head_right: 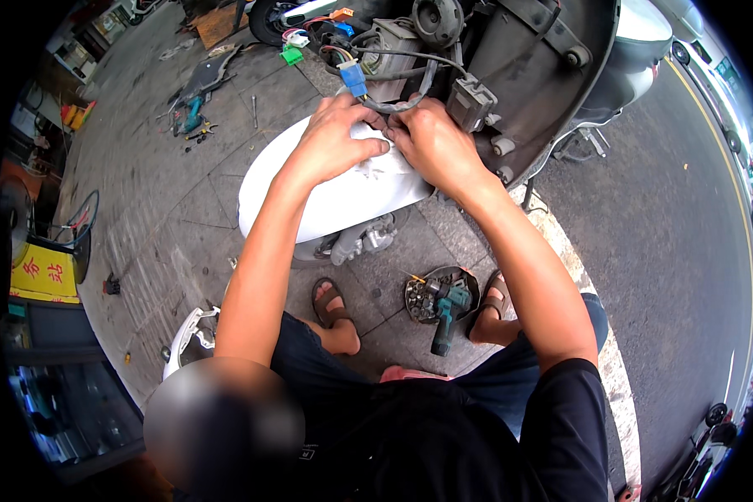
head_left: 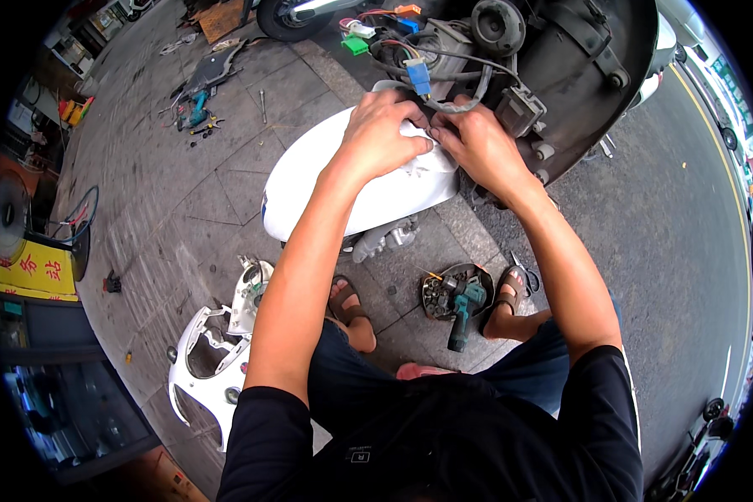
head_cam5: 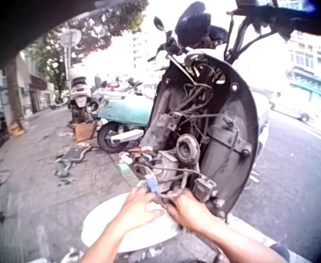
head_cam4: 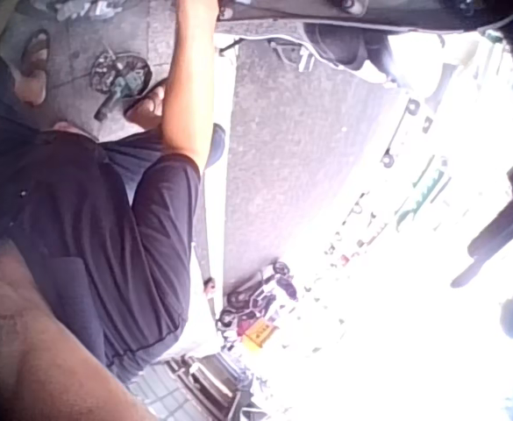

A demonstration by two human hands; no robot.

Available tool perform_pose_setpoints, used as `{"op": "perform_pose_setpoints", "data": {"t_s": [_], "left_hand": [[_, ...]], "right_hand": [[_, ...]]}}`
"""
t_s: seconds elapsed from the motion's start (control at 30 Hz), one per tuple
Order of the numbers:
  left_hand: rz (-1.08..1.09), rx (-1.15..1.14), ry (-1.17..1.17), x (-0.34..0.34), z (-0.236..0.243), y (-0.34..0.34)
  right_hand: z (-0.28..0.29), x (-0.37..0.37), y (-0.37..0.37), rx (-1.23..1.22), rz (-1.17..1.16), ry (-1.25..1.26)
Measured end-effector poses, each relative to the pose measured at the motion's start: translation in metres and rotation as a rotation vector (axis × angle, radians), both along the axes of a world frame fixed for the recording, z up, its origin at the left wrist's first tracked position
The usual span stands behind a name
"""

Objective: The person prepares a wire using pliers and then installs a white plastic fairing onto the front of a motorcycle by connecting wires and securing it with an electric drill and a socket wrench.

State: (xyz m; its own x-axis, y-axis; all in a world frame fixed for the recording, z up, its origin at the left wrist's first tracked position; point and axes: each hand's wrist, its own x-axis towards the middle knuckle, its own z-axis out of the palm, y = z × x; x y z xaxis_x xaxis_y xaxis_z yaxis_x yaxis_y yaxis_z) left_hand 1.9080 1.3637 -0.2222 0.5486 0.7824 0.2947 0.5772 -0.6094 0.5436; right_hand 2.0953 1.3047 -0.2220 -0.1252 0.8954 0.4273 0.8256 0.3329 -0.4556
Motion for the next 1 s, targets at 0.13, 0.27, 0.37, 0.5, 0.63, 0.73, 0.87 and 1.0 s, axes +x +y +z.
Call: {"op": "perform_pose_setpoints", "data": {"t_s": [0.13, 0.27, 0.37, 0.5, 0.63, 0.73, 0.87, 1.0], "left_hand": [[0.003, 0.024, -0.023, 0.0013, 0.0000, 0.0000], [0.006, 0.011, -0.015, 0.0000, 0.0002, -0.0005], [0.006, 0.008, -0.008, 0.0004, -0.0001, -0.0001], [0.016, 0.018, -0.011, 0.0011, -0.0008, 0.0003], [0.012, 0.014, -0.015, -0.0001, -0.0009, -0.0002], [0.001, 0.011, -0.009, 0.0003, 0.0000, 0.0007], [0.008, 0.011, -0.027, 0.0009, 0.0000, 0.0003], [0.004, 0.007, -0.013, 0.0000, -0.0001, 0.0001]], "right_hand": [[0.0027, -0.0017, -0.0007, -0.062, -0.057, 0.027], [0.0060, -0.0001, -0.0021, -0.012, 0.014, 0.024], [0.0050, -0.0006, -0.0014, -0.085, -0.042, 0.031], [0.0011, -0.0001, 0.0008, -0.055, -0.044, 0.014], [-0.0016, 0.0025, 0.0003, 0.068, 0.017, -0.005], [-0.0009, 0.0032, 0.0017, -0.055, -0.018, -0.006], [0.0008, 0.0021, 0.0027, -0.019, -0.019, 0.051], [0.0011, 0.0009, 0.0014, -0.013, 0.031, 0.014]]}}
